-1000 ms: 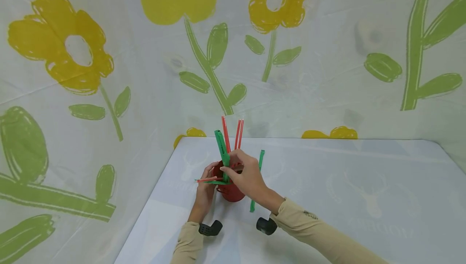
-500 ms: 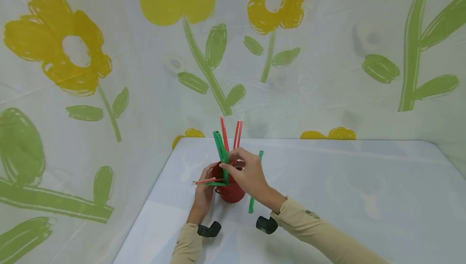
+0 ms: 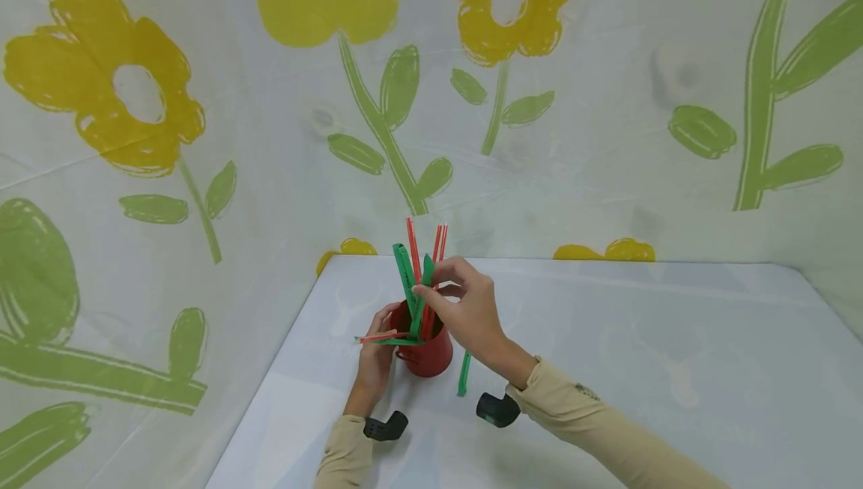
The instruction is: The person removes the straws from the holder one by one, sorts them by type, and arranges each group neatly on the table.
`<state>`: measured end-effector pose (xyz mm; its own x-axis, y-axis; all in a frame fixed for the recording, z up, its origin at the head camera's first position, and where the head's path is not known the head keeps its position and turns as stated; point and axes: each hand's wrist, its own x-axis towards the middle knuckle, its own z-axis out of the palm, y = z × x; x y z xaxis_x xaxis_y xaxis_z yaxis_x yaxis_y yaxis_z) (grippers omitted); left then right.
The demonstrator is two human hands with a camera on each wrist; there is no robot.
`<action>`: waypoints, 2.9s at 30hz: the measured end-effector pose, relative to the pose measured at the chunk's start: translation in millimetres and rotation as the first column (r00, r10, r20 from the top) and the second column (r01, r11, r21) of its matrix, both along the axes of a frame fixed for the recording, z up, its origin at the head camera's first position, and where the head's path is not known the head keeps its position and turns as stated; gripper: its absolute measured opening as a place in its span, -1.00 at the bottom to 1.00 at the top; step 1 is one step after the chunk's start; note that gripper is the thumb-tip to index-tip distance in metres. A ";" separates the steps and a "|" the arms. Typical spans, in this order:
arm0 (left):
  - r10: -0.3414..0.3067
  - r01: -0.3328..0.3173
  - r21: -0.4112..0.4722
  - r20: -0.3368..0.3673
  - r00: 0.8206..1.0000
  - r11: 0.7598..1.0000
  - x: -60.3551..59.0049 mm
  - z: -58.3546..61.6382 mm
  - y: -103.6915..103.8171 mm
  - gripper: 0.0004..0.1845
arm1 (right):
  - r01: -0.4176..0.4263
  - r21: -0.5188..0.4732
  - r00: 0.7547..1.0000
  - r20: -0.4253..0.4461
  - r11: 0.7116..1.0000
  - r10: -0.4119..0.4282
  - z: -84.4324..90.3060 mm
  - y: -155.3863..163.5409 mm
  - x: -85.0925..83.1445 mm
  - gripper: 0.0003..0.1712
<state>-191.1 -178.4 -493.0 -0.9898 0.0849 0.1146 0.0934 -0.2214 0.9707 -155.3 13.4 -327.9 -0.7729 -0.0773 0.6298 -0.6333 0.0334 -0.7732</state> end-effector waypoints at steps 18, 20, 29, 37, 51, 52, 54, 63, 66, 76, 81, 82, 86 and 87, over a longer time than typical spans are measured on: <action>-0.004 0.003 0.013 0.010 1.000 1.000 0.7 2.0 0.7 -0.51 | 0.084 -0.049 0.995 -0.049 0.995 -0.087 4.3 18.4 -13.5 -0.76; 0.000 0.000 0.024 0.024 1.000 1.000 1.3 2.2 1.2 -0.51 | 0.100 -0.059 0.993 -0.051 0.993 -0.104 -2.4 21.7 -19.4 -0.75; 0.006 -0.006 0.026 0.028 1.000 1.000 3.1 2.6 1.1 -0.44 | 0.110 -0.114 0.993 -0.027 0.987 -0.114 -8.1 34.5 -29.9 -0.75; 0.007 -0.008 0.043 0.020 1.000 0.999 0.9 -0.3 1.3 -0.50 | 0.145 -0.103 0.989 0.007 0.984 -0.145 11.0 41.5 -17.3 -0.75; -0.009 0.009 0.034 0.009 1.000 0.999 1.4 -1.2 0.4 -0.51 | 0.168 -0.098 0.985 0.060 0.981 -0.162 10.4 54.6 -19.8 -0.76; -0.011 0.011 0.039 0.007 1.000 0.999 0.9 -0.8 0.5 -0.51 | 0.166 -0.104 0.985 0.065 0.981 -0.159 10.4 55.3 -20.6 -0.76; -0.010 0.009 0.040 0.008 1.000 0.999 0.8 -0.2 0.8 -0.49 | 0.163 -0.108 0.985 0.078 0.981 -0.155 9.3 56.3 -22.2 -0.76; 0.006 -0.007 0.022 0.030 1.000 1.000 1.8 -1.5 0.0 -0.44 | 0.154 -0.124 0.983 0.122 0.980 -0.139 -1.6 60.1 -29.5 -0.74; 0.005 -0.006 0.022 0.027 1.000 1.000 1.8 -1.0 0.1 -0.45 | 0.159 -0.115 0.980 0.141 0.981 -0.142 -1.5 61.8 -29.0 -0.73; 0.001 -0.002 0.035 0.024 1.000 0.999 0.3 -2.0 0.7 -0.50 | 0.188 -0.070 0.963 0.211 0.980 -0.170 -11.8 66.5 -33.7 -0.71; -0.009 0.008 0.034 0.011 1.000 0.999 -0.3 -2.0 0.2 -0.49 | 0.207 -0.046 0.948 0.255 0.977 -0.189 -21.1 70.0 -38.8 -0.70; -0.010 0.010 0.033 0.012 1.000 0.999 -0.4 -2.0 0.0 -0.49 | 0.208 -0.049 0.946 0.266 0.977 -0.188 -25.2 71.2 -41.8 -0.69; -0.010 0.010 0.029 0.011 1.000 1.000 -1.3 -2.8 -0.8 -0.49 | 0.207 -0.057 0.935 0.306 0.977 -0.181 -42.7 75.4 -54.0 -0.67; -0.009 0.008 0.028 0.012 1.000 1.000 -1.3 -3.2 -1.0 -0.49 | 0.207 -0.060 0.931 0.319 0.977 -0.177 -47.1 76.3 -57.0 -0.66</action>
